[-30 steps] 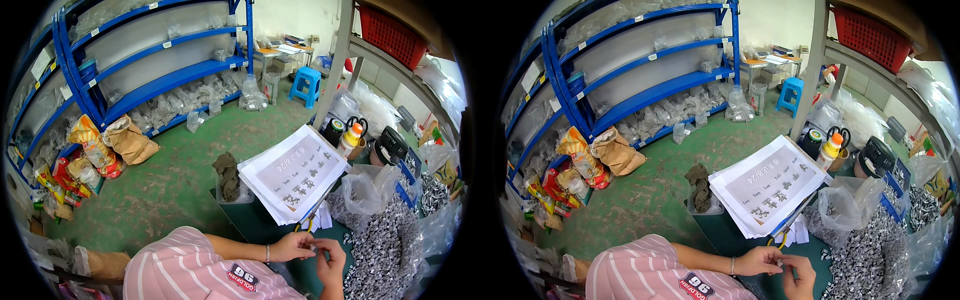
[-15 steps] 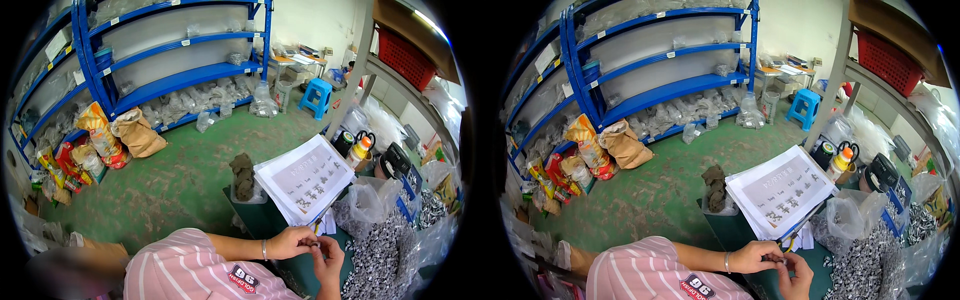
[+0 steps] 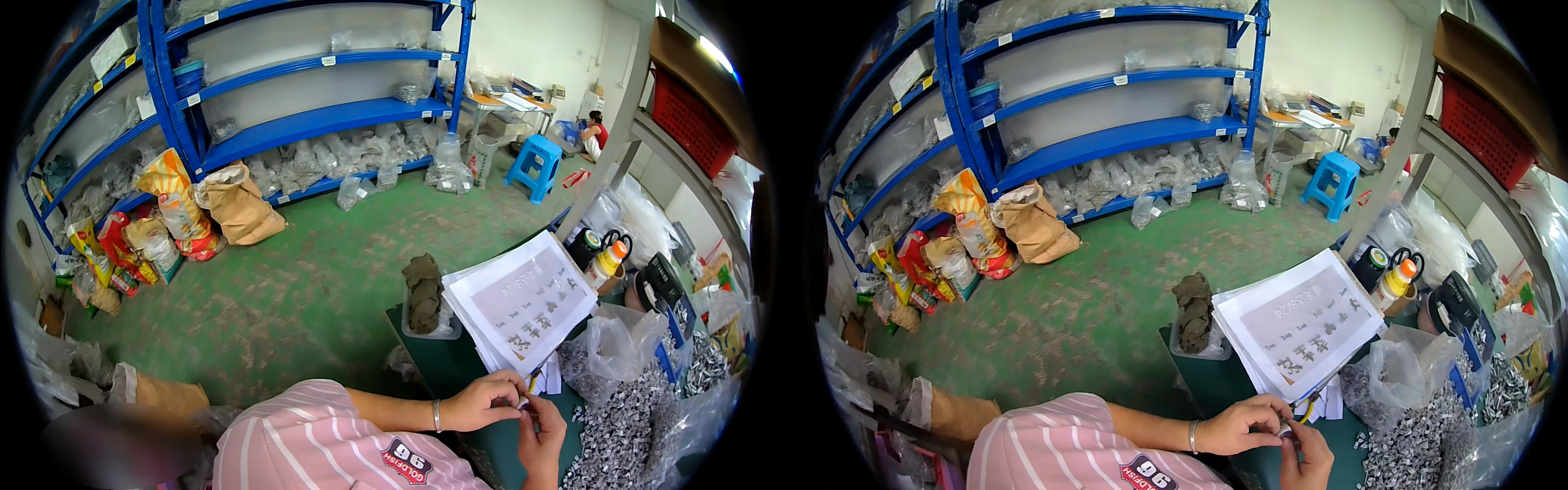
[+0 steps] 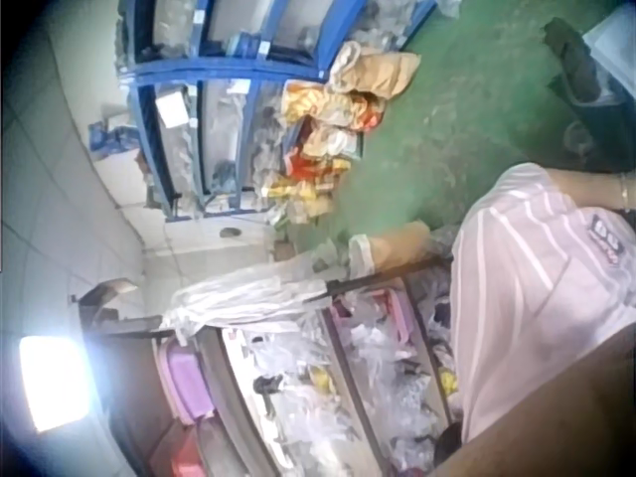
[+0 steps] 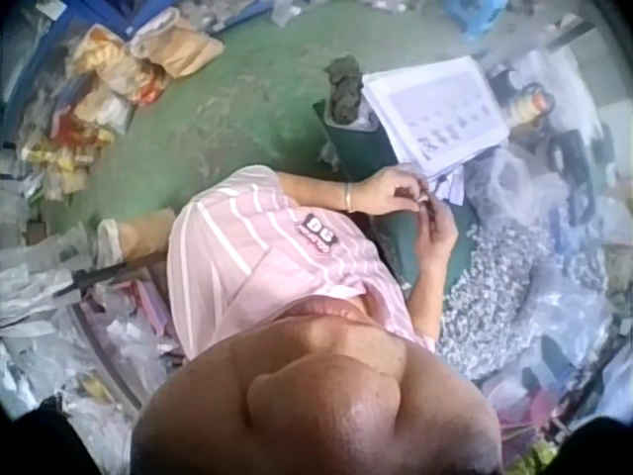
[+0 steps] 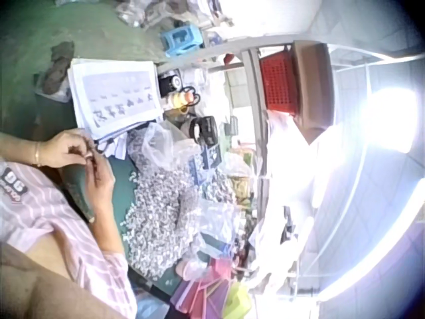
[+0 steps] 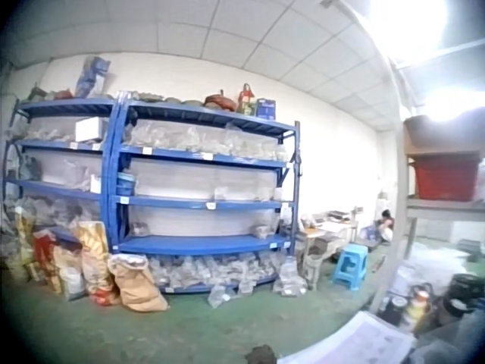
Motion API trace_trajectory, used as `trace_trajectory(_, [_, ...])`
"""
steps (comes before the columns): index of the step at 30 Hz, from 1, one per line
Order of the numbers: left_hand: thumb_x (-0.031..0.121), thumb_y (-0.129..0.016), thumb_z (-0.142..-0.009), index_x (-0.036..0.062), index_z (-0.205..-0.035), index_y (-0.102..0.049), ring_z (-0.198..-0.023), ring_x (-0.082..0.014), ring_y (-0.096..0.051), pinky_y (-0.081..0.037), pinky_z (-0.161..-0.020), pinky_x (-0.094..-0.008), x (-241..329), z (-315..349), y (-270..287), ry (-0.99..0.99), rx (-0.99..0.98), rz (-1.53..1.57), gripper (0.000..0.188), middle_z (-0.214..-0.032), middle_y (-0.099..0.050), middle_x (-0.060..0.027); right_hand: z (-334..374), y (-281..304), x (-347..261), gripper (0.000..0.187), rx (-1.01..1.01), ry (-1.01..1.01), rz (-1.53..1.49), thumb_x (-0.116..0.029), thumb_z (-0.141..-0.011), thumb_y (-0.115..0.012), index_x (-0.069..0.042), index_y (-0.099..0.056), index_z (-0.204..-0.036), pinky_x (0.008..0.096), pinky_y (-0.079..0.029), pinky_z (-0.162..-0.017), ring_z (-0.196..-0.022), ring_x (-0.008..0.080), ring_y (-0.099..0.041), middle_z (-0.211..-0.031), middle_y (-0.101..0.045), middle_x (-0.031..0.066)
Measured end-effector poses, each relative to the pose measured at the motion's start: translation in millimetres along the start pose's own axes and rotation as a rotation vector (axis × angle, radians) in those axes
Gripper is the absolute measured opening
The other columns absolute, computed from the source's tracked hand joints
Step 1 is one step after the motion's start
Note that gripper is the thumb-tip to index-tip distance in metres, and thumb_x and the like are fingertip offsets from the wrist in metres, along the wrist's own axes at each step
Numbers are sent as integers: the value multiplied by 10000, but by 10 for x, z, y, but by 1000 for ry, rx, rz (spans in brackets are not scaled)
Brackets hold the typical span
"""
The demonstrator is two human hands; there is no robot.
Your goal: The person uses a metal file to smooth the edges of small silver metal rings. They pick up each ring from a pile on the table, file it, and place it into a clear plastic bag. The person works at a green table in a workshop environment.
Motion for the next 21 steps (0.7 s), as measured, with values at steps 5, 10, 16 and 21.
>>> trace_trajectory(5, [1, -671, -735, 16, -764, -530, -817, -152, -546, -472, -700, -254, 10, 34, 116, 39, -44, -11, 145, -962, -518, -85, -40, -43, -39, 217, -79, -36, -82, -4, -798, -588, 52, -570, -1007, 240, -472, -629, -707, 130, -575, -826, -602, 96])
trace_trajectory(10, [-32, -667, -712, 21, -762, -538, -804, -158, -550, -471, -688, -258, -4, 78, 154, -6, -20, -85, 149, -946, -518, -88, -52, -166, 1, 246, -85, -82, -190, -27, -776, -644, 53, -567, -995, 222, -469, -619, -700, 106, -570, -822, -603, 81])
trace_trajectory(16, [-22, -646, -746, 20, -806, -548, -734, -129, -545, -457, -625, -236, 21, 59, 130, 29, 19, -70, 123, -900, -522, -71, 7, -118, 168, 180, 45, -172, -306, 53, -777, -559, 29, -545, -955, 211, -472, -587, -661, 98, -576, -815, -612, 87])
trace_trajectory(21, [20, -634, -779, 12, -815, -546, -662, -116, -534, -442, -580, -234, -122, 156, 79, 122, -34, -96, 95, -805, -525, -41, -10, 59, 283, 125, 133, -304, -474, 51, -817, -448, 13, -509, -919, 205, -449, -485, -560, 114, -559, -804, -622, 119])
Point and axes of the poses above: each hand's wrist, its own z-axis away from the middle knuckle, its own y-axis out of the back of the hand, x = y × z, the point moved 3 cm from there along -z, towards the middle knuckle
